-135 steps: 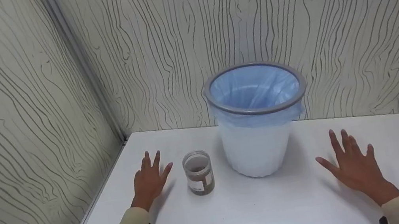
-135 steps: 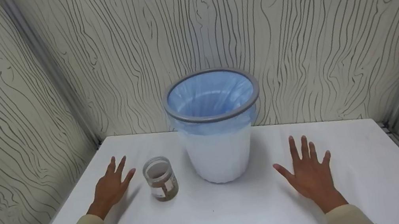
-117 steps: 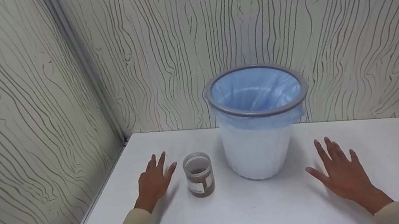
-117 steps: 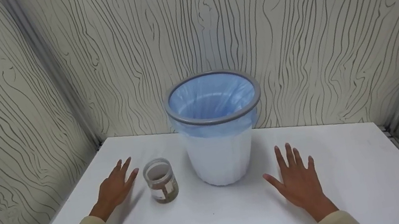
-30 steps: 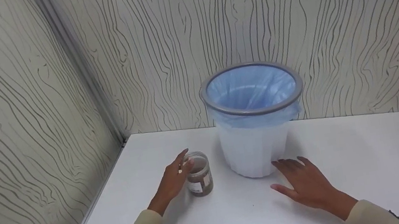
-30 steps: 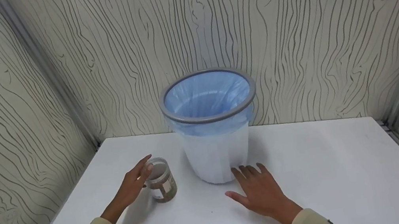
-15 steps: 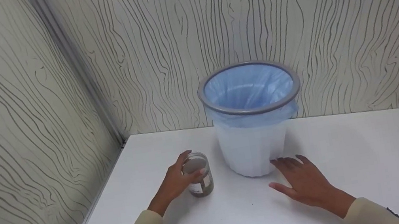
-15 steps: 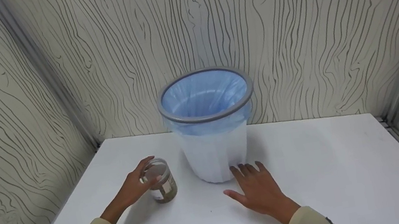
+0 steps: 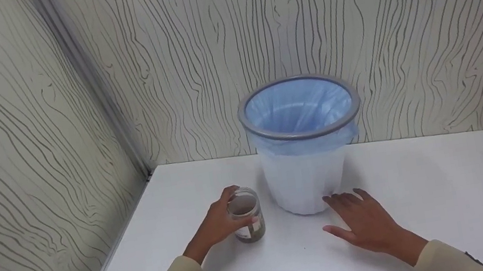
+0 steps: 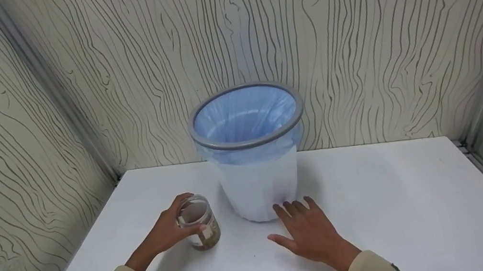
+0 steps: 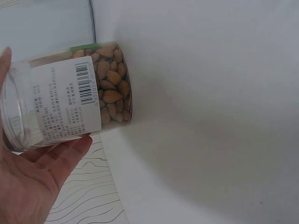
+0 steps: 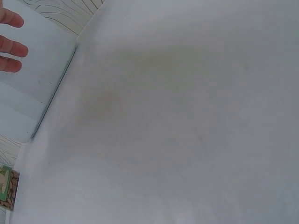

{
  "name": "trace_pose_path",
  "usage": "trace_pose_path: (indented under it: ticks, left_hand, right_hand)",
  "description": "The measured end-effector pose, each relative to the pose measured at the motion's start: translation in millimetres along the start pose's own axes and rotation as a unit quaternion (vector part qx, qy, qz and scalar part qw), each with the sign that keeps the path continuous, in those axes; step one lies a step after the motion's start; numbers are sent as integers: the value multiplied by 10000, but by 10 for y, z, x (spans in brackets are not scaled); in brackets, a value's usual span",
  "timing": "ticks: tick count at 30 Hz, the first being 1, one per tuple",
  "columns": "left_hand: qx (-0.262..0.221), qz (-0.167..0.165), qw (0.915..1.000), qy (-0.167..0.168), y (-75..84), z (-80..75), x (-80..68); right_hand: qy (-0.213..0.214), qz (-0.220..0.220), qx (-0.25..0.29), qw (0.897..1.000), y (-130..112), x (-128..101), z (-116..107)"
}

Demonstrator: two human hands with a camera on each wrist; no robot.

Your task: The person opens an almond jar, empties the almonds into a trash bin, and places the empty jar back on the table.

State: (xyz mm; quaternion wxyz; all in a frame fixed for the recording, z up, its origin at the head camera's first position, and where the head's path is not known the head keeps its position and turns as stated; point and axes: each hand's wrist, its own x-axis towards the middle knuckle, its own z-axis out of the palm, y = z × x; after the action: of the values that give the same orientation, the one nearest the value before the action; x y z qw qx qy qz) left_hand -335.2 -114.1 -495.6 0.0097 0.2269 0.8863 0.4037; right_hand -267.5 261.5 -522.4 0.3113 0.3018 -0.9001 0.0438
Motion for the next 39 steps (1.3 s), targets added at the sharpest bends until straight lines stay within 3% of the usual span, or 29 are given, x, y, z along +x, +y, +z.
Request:
trace_pose_path:
  ticks: [14, 27, 39]
  left_hand:
    - [136, 216, 9997, -29, 127, 124, -11]
    - [-160, 309, 9994, -53, 249, 261, -2]
    - [-394, 540, 9974, 277, 381, 367, -28]
  right_hand:
    - [-112, -110, -90, 9998, -30, 5, 14]
    - [-125, -98, 31, 9999, -73, 49, -20]
    - [-112, -18, 414, 9991, -108, 55, -1]
